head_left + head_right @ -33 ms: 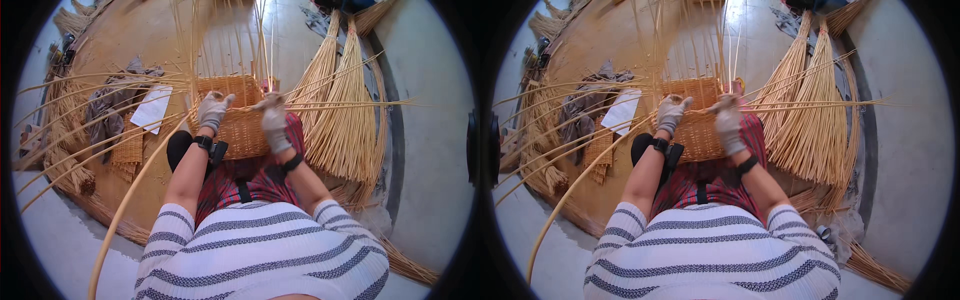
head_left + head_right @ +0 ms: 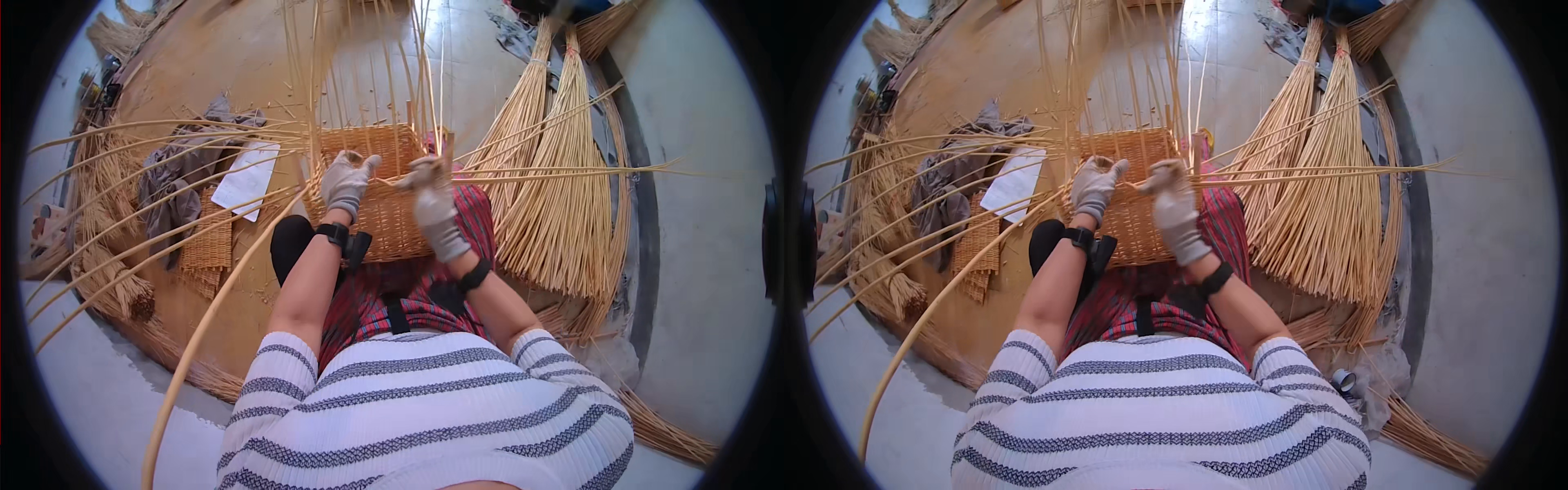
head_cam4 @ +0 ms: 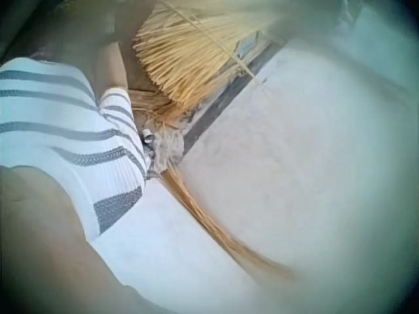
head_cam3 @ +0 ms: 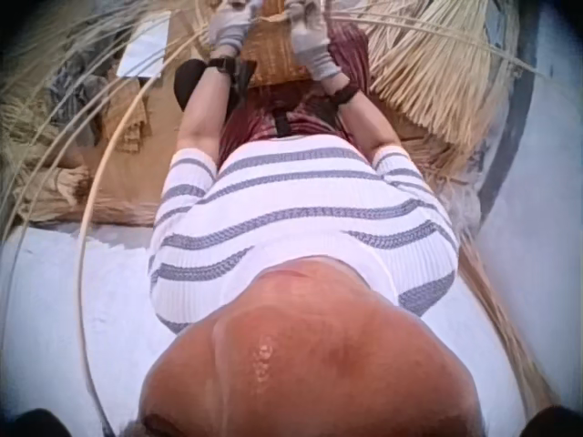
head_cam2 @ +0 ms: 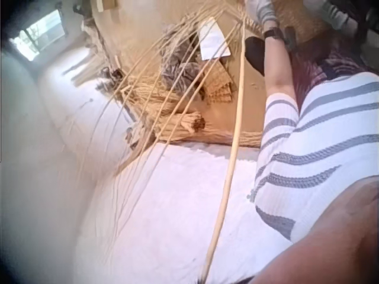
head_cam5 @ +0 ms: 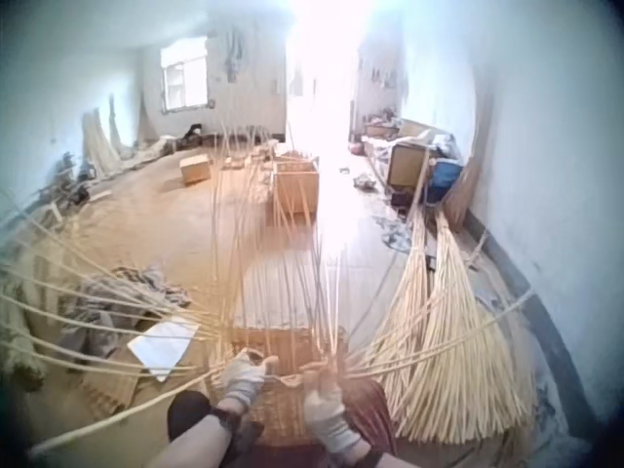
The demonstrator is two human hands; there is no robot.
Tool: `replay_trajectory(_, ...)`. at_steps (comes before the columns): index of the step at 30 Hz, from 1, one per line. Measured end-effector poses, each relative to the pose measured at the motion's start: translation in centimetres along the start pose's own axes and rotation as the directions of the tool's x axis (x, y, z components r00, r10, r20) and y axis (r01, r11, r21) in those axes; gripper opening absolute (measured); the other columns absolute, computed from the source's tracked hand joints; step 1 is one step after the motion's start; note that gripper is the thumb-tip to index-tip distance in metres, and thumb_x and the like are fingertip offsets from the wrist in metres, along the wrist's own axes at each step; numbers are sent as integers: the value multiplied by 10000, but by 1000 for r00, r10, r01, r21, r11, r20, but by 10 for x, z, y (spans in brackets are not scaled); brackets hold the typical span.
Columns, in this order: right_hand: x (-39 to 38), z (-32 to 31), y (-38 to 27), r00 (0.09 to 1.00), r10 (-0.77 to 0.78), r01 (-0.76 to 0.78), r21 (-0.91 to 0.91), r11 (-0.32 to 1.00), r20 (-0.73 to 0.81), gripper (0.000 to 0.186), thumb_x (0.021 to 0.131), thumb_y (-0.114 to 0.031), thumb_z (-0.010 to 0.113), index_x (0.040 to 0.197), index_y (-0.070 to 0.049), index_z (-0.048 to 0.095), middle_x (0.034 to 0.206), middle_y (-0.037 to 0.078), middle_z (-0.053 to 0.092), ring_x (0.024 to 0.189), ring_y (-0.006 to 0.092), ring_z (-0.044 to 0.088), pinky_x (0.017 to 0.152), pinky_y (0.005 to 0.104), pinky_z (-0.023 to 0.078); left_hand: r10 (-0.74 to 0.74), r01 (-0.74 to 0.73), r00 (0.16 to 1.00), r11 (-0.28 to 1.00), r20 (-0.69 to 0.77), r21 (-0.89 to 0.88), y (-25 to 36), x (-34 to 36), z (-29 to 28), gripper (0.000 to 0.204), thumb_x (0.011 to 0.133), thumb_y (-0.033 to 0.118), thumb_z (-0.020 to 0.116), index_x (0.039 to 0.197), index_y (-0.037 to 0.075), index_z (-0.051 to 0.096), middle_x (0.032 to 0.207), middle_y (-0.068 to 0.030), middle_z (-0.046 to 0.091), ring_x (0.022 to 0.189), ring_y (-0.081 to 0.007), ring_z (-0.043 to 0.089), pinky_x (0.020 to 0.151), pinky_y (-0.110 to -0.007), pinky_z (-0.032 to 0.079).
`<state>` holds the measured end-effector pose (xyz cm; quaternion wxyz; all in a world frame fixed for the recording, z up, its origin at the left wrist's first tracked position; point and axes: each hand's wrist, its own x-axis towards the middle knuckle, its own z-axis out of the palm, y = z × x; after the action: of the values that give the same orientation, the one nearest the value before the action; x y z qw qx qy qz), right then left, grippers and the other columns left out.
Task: Weaving a rectangular wicker or reed basket using long willow-like sticks.
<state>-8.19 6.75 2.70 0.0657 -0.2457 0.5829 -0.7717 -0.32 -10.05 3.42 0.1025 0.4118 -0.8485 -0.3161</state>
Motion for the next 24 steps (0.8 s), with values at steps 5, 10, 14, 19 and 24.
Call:
replay_trajectory(5, 24, -49, -26, 929, 230, -256, -56, 965, -289, 153, 990, -80, 658, 1110, -62, 565, 908, 86, 732, 774, 150, 710, 527, 233, 530, -34, -102, 983, 719, -182, -688, 21, -11, 2, 420, 1011, 317, 622, 1368, 134, 499, 1013, -119, 687, 743, -218, 725, 555, -358, 568)
replay_trajectory(10, 25, -92, 3, 894, 416, -397, 138, 908, -167, 202, 970, -2, 643, 1140, -81, 568, 1065, 109, 719, 889, 149, 710, 612, 241, 577, 149, 112, 878, 861, 455, -497, 39, -15, 27, 338, 1045, 343, 564, 1213, 50, 578, 960, -121, 699, 603, -221, 718, 496, -359, 589)
replay_trajectory(14, 79, -34, -9, 988, -106, 132, -262, 956, 111, 276, 948, 57, 603, 1201, -50, 572, 1233, 141, 674, 974, 217, 701, 813, 331, 596, 7, 246, 876, 853, 483, -459, 43, -19, 48, 410, 1047, 396, 549, 1101, -2, 630, 858, -115, 708, 612, -231, 730, 488, -356, 593)
replay_trajectory(19, 129, 13, -27, 903, -238, 429, -744, 512, 357, 360, 942, 63, 532, 1292, -22, 522, 1225, 133, 661, 897, 248, 675, 848, 368, 569, -42, 287, 890, 827, 455, -484, 42, -16, 49, 406, 1037, 397, 570, 1052, -4, 626, 806, -112, 708, 588, -238, 728, 492, -350, 597)
replay_trajectory(24, 53, -78, -8, 987, -3, -20, -143, 989, -162, 331, 973, 17, 534, 1291, -70, 513, 946, 59, 635, 779, 153, 652, 713, 316, 563, 12, 286, 854, 824, 520, -489, 48, -11, 43, 433, 977, 433, 664, 1009, 2, 630, 855, -124, 722, 639, -258, 739, 509, -365, 598)
